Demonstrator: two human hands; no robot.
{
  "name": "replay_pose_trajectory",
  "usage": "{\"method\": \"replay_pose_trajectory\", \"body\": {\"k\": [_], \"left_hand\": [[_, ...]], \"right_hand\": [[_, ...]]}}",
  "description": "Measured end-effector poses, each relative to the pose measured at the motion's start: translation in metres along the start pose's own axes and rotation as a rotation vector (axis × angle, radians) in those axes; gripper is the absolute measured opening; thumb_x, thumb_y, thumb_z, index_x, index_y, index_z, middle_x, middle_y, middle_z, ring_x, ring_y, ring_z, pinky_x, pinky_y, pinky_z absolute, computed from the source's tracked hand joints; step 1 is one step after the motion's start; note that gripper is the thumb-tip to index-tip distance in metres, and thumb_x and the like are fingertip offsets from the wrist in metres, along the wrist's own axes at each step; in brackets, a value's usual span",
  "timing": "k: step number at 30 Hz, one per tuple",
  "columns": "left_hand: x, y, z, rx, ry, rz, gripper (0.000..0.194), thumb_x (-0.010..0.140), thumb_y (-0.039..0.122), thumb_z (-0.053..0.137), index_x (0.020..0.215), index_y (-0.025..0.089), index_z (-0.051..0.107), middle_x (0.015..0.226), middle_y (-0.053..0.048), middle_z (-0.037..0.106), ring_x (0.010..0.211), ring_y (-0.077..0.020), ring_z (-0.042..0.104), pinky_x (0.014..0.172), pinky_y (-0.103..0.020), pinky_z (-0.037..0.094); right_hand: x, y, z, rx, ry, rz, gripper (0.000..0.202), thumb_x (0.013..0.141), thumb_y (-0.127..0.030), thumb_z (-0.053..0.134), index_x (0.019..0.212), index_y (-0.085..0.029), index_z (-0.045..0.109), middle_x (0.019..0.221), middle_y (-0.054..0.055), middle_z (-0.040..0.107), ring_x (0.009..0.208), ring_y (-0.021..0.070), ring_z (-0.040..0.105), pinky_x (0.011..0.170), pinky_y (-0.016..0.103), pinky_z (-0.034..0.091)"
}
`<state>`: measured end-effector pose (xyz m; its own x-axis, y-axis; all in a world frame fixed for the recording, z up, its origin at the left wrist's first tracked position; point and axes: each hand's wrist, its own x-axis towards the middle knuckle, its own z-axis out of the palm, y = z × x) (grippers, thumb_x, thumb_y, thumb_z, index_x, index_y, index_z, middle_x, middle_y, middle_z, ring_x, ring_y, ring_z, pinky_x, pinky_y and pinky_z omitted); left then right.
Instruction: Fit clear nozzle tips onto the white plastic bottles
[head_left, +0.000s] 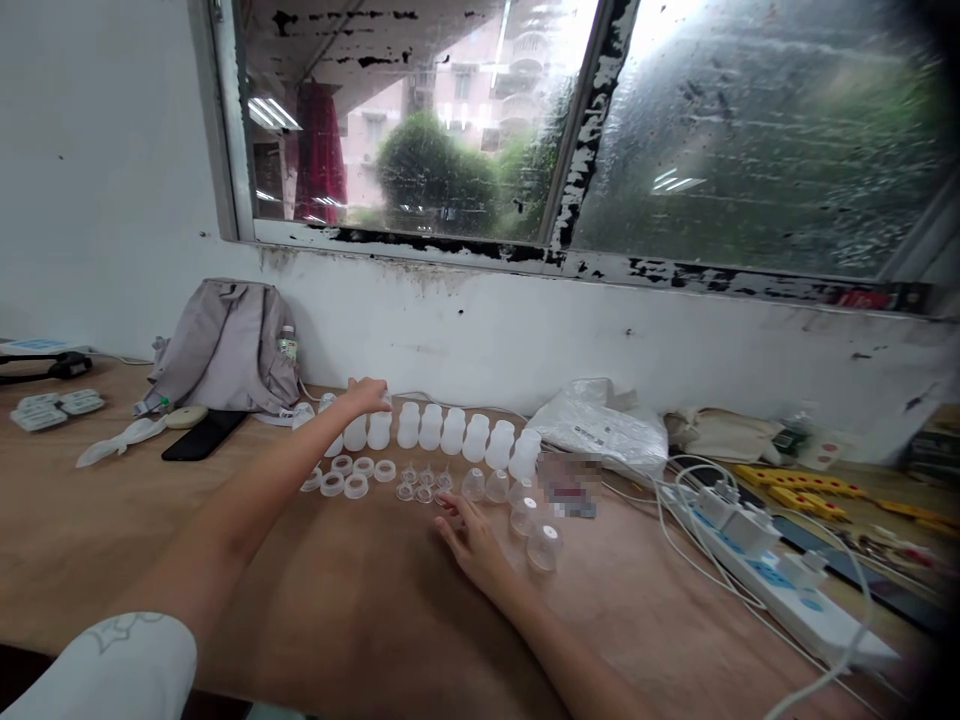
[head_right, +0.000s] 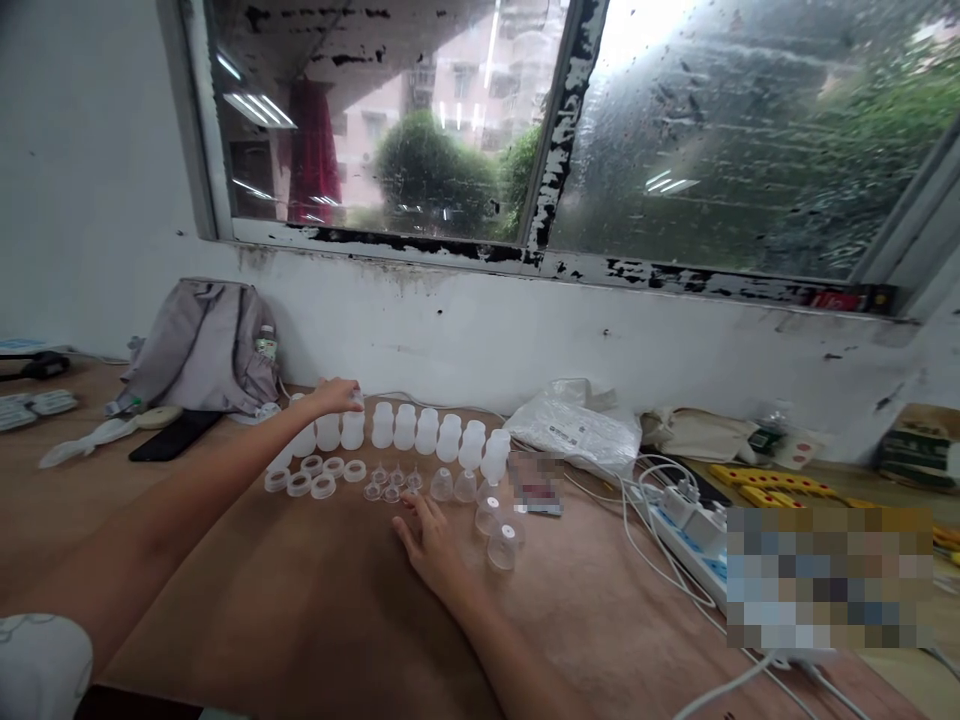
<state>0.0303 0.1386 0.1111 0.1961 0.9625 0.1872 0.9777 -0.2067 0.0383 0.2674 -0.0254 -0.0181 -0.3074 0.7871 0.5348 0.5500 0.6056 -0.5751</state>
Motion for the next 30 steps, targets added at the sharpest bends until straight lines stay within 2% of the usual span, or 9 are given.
{"method": "replay_pose_trajectory", "body": {"k": [4,9,13,15,17,19,23,26,30], "left_hand": [[0.001,-0.006,0.006,0.009,-0.016,-0.017,0.043,0.071,0.044,0.054,0.106,0.019,0.051,0.110,-0.012,0.058,0.104,-0.0285,0.049,0.086,-0.043,0.032],[-0.007,-0.005,0.003,0.031,0.027,-0.017,0.053,0.072,0.042,0.055,0.117,0.016,0.042,0.109,-0.015,0.058,0.103,-0.0299,0.048,0.085,-0.044,0.033],[-0.030,0.009,-0.002,0.051,0.172,0.034,0.057,0.077,0.040,0.050,0.125,0.016,0.031,0.128,-0.017,0.041,0.117,-0.0304,0.033,0.090,-0.043,0.027],[-0.051,0.015,0.002,0.055,0.227,0.092,0.047,0.081,0.038,0.046,0.122,0.017,0.036,0.126,-0.014,0.043,0.116,-0.0268,0.034,0.092,-0.040,0.026],[-0.077,0.018,0.013,0.077,0.269,0.173,0.033,0.081,0.035,0.045,0.108,0.016,0.049,0.111,-0.012,0.053,0.107,-0.0260,0.041,0.090,-0.038,0.028],[-0.105,0.018,0.030,0.132,0.309,0.225,0.024,0.080,0.033,0.046,0.094,0.015,0.055,0.100,-0.013,0.056,0.102,-0.0280,0.044,0.087,-0.040,0.029],[-0.146,0.009,0.069,0.173,0.325,0.222,0.023,0.079,0.033,0.046,0.089,0.016,0.058,0.096,-0.013,0.057,0.097,-0.0282,0.046,0.084,-0.042,0.031],[-0.156,0.002,0.087,0.136,0.344,0.188,0.021,0.079,0.032,0.046,0.088,0.018,0.059,0.101,-0.012,0.057,0.102,-0.0290,0.044,0.088,-0.045,0.029],[-0.156,0.002,0.091,0.026,0.373,0.216,0.017,0.081,0.026,0.044,0.087,0.019,0.058,0.108,-0.012,0.055,0.106,-0.0294,0.043,0.091,-0.049,0.026]], "right_hand": [[0.000,0.000,0.000,-0.017,0.002,-0.005,0.026,0.083,-0.029,0.045,0.108,-0.022,0.050,0.101,0.006,0.058,0.086,0.0176,0.056,0.077,0.031,0.046],[0.002,0.006,0.004,-0.090,0.028,0.049,0.023,0.082,-0.025,0.046,0.103,-0.021,0.053,0.098,0.006,0.059,0.084,0.0179,0.057,0.076,0.031,0.046],[0.002,0.013,0.007,-0.183,0.088,0.123,0.018,0.079,-0.021,0.046,0.095,-0.018,0.055,0.087,0.008,0.061,0.080,0.0199,0.058,0.072,0.032,0.046],[0.003,0.015,0.007,-0.217,0.100,0.138,0.017,0.079,-0.019,0.045,0.093,-0.017,0.056,0.084,0.008,0.062,0.079,0.0207,0.058,0.070,0.033,0.045],[0.004,0.015,0.007,-0.269,0.098,0.138,0.016,0.079,-0.018,0.045,0.090,-0.018,0.056,0.082,0.009,0.063,0.077,0.0212,0.058,0.069,0.033,0.045],[0.008,0.014,0.009,-0.359,0.090,0.131,0.014,0.079,-0.018,0.045,0.087,-0.018,0.056,0.080,0.009,0.063,0.076,0.0219,0.058,0.068,0.033,0.044],[0.022,0.013,0.016,-0.506,0.081,0.159,0.012,0.080,-0.022,0.046,0.087,-0.018,0.055,0.083,0.010,0.064,0.080,0.0217,0.059,0.068,0.030,0.042],[0.031,0.012,0.022,-0.523,0.056,0.247,0.015,0.080,-0.027,0.047,0.088,-0.017,0.055,0.084,0.011,0.064,0.076,0.0212,0.060,0.061,0.028,0.041],[0.031,0.007,0.021,-0.498,0.070,0.261,0.015,0.081,-0.029,0.047,0.086,-0.018,0.055,0.082,0.009,0.063,0.070,0.0194,0.059,0.057,0.027,0.039]]}}
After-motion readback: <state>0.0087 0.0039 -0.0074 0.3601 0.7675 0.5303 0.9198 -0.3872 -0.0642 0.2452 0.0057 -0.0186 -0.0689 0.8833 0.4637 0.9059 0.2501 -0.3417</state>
